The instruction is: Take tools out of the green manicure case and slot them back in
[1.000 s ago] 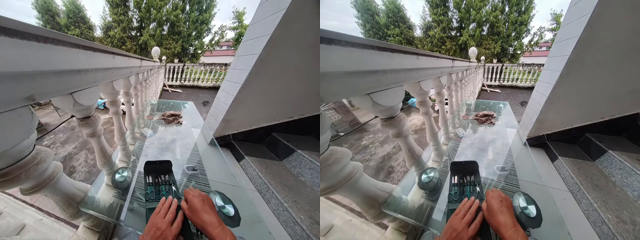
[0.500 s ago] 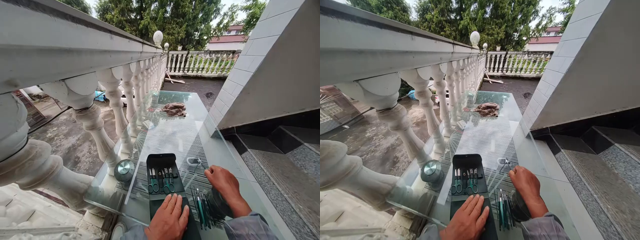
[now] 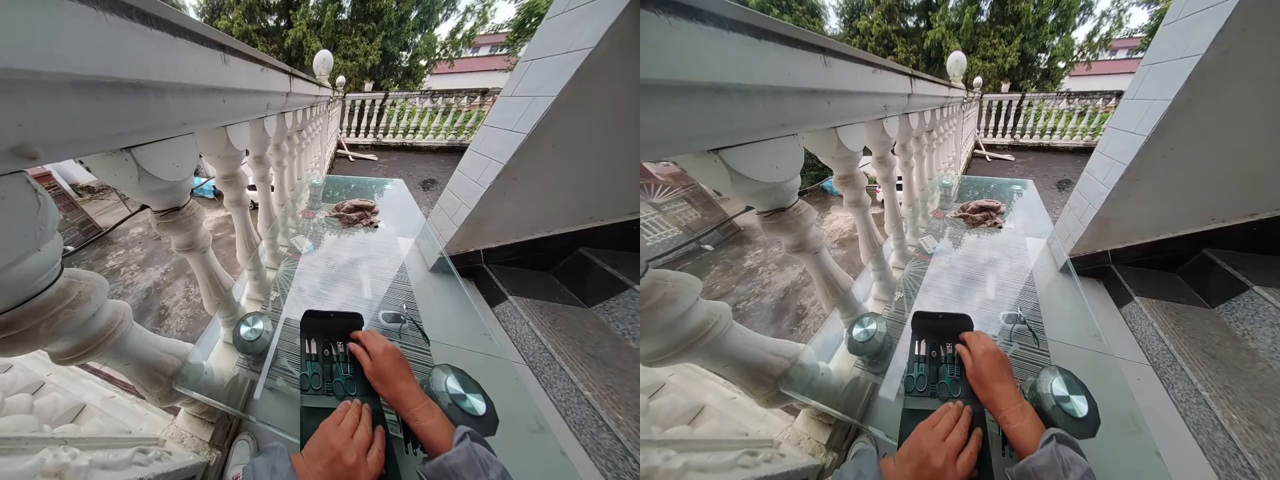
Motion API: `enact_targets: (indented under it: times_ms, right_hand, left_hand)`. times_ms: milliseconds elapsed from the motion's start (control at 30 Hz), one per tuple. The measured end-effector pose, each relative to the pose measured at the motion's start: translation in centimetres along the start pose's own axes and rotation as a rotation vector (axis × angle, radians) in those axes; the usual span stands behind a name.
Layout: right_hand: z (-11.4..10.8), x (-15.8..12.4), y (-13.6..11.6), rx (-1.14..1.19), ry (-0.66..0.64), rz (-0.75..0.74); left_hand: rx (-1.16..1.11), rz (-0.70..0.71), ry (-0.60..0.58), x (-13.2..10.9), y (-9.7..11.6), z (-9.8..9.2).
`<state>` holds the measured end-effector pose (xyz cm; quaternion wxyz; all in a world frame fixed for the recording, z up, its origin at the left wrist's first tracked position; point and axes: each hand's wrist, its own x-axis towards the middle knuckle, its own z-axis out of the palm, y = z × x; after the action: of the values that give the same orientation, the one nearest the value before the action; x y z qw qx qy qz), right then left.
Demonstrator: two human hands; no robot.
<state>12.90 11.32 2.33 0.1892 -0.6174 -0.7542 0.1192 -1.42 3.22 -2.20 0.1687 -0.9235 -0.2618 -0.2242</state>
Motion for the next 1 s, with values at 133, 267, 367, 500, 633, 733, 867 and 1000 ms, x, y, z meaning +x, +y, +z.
enact_targets:
  times_ms: [133, 267, 367, 500, 633, 733, 867, 1000]
  right_hand:
    - [0.0, -0.2, -1.3, -0.133, 0.004, 0.042]
    - [0.0, -0.2, -1.8, -0.153, -0.022, 0.096]
    - [0.6, 0.1, -1.9, -0.112, 0.015, 0.102]
    - [1.1, 0.8, -1.5, 0.048, 0.184, 0.110]
    - [-0.4, 1.6, 0.2, 0.290, 0.464, 0.178]
    - [-2.1, 1.8, 2.6, 0.299, 0.580, 0.292]
    - [-2.7, 1.7, 5.8, 0.185, 0.470, 0.413]
    - [-2.0, 1.7, 7.4, 0.111, 0.322, 0.457]
  left_hand:
    - [0.002, 0.070, 0.037, -0.2, 0.3, 0.3]
    - [0.019, 0.078, 0.070, -0.2, 0.3, 0.4]
    - [0.025, 0.078, 0.063, -0.2, 0.4, 0.4]
    - [0.034, 0.100, 0.028, -0.3, 0.4, 0.5]
    - [0.038, 0.119, 0.024, -0.2, 0.2, 0.4]
    - [0.046, 0.138, 0.009, -0.3, 0.1, 0.2]
    - [0.060, 0.153, -0.034, -0.3, -0.1, 0.1]
    - [0.053, 0.142, -0.009, -0.3, 0.0, 0.1]
